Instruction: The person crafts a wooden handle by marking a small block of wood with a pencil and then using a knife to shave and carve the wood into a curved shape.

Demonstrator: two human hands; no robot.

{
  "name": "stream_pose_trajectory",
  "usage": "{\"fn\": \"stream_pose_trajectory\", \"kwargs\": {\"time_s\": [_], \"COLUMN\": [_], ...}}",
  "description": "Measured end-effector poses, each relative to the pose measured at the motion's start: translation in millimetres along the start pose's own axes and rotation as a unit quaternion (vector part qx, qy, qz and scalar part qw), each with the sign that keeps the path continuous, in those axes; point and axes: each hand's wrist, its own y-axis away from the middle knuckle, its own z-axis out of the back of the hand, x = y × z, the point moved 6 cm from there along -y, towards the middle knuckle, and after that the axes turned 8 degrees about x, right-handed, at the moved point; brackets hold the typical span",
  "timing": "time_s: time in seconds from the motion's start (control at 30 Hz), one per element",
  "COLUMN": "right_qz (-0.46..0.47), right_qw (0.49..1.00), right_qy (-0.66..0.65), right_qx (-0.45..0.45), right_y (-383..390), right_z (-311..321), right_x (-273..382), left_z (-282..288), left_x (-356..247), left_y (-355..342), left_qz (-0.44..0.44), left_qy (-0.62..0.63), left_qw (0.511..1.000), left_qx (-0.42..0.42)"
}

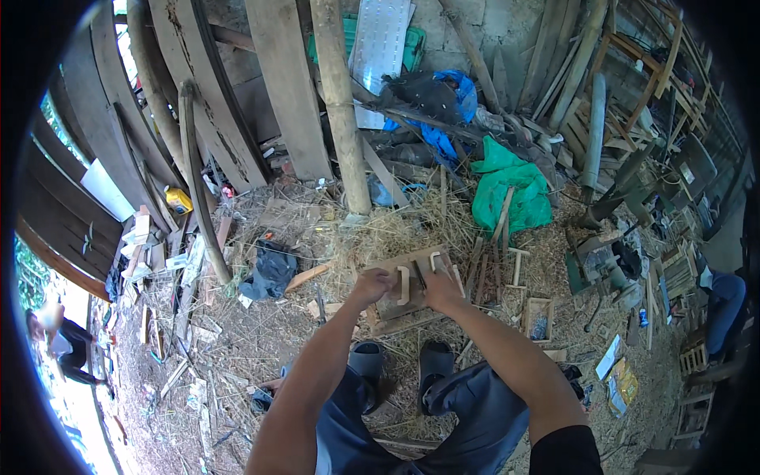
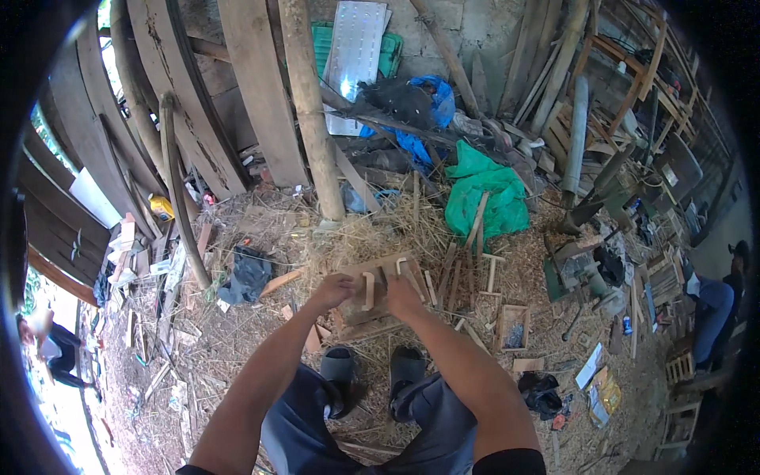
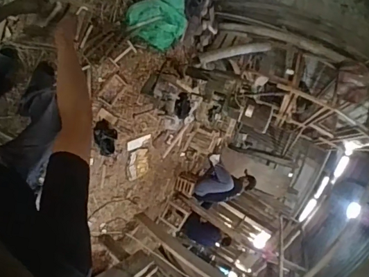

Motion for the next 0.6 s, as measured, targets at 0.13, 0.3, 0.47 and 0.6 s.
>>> {"fn": "stream_pose_trajectory", "kwargs": {"time_s": [0.13,0.3,0.47,0.6], "right_qz": [-0.022,0.117,0.178,0.081], "right_qw": [0.995,0.986,0.931,0.813], "right_qy": [-0.055,-0.121,-0.319,-0.541], "right_qx": [0.085,-0.009,0.017,0.2], "right_y": [-1.4,9.4,-17.7,-51.6], "right_z": [4.5,27.7,-22.2,-119.0], "right_x": [-1.3,29.0,101.6,182.1], "left_z": [13.7,72.3,111.9,144.2], "left_x": [-29.7,-67.4,-24.7,125.9], "left_y": [12.8,30.3,47.6,65.9], "left_qz": [0.049,-0.035,-0.038,-0.005], "left_qy": [-0.019,-0.022,-0.105,-0.296], "left_qw": [0.997,0.997,0.994,0.954], "left_qx": [0.058,0.068,0.018,-0.048]}}
